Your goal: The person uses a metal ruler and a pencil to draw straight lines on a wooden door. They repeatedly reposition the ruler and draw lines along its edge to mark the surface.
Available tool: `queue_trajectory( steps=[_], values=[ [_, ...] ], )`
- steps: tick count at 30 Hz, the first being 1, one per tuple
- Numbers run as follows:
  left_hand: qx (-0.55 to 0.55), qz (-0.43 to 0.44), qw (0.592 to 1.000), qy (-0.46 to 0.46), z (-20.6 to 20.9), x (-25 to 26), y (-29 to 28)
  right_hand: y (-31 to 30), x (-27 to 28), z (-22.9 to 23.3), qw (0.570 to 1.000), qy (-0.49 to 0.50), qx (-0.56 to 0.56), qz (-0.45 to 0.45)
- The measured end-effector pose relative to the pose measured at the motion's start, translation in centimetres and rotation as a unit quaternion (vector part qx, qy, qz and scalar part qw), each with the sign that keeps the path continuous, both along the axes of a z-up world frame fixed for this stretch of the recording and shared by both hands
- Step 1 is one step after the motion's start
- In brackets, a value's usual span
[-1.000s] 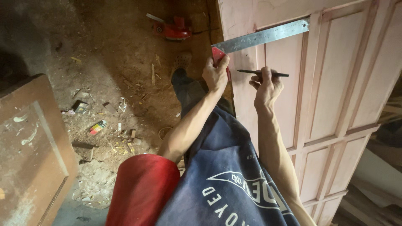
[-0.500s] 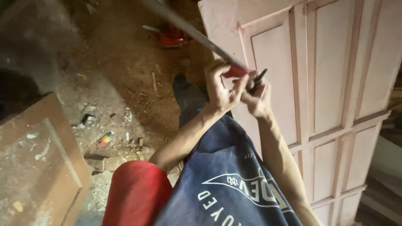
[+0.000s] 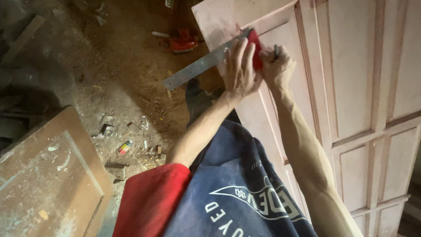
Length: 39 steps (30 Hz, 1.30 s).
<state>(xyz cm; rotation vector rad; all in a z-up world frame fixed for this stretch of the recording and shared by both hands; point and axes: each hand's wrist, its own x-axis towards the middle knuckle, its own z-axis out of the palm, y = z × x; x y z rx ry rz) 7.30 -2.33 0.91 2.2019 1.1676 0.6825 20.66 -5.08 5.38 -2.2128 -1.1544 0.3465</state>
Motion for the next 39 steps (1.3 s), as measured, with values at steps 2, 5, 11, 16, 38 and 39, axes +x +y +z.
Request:
queue_trajectory(
  steps=[2, 5, 11, 16, 38, 39],
  values=[
    [-0.008, -0.035, 0.999, -0.007, -0.5, -0.4, 1.1, 0.6, -0.1, 0.0, 1.000, 0.005, -0.020, -0.001],
    [-0.036, -0.082, 0.996, 0.011, -1.0, -0.1, 1.4, 1.1, 0.5, 0.1, 0.996, 0.061, -0.064, -0.028],
    [-0.012, -0.073, 0.994, 0.083, -1.7, 0.8, 1.1, 2.0, 1.5, 0.2, 0.985, 0.147, -0.072, -0.055],
    [-0.010, -0.070, 0.993, 0.092, -2.1, 0.7, 0.6, 2.1, 1.5, 0.1, 0.972, 0.207, -0.083, -0.072],
    [-0.049, 0.005, 0.994, -0.093, -2.1, -1.0, 0.8, 0.8, 2.3, -0.5, 0.931, 0.364, 0.002, -0.010],
    [-0.046, 0.005, 0.995, -0.091, -2.1, -1.1, 0.9, 0.9, 2.3, -0.6, 0.931, 0.364, 0.002, -0.007]
  ],
)
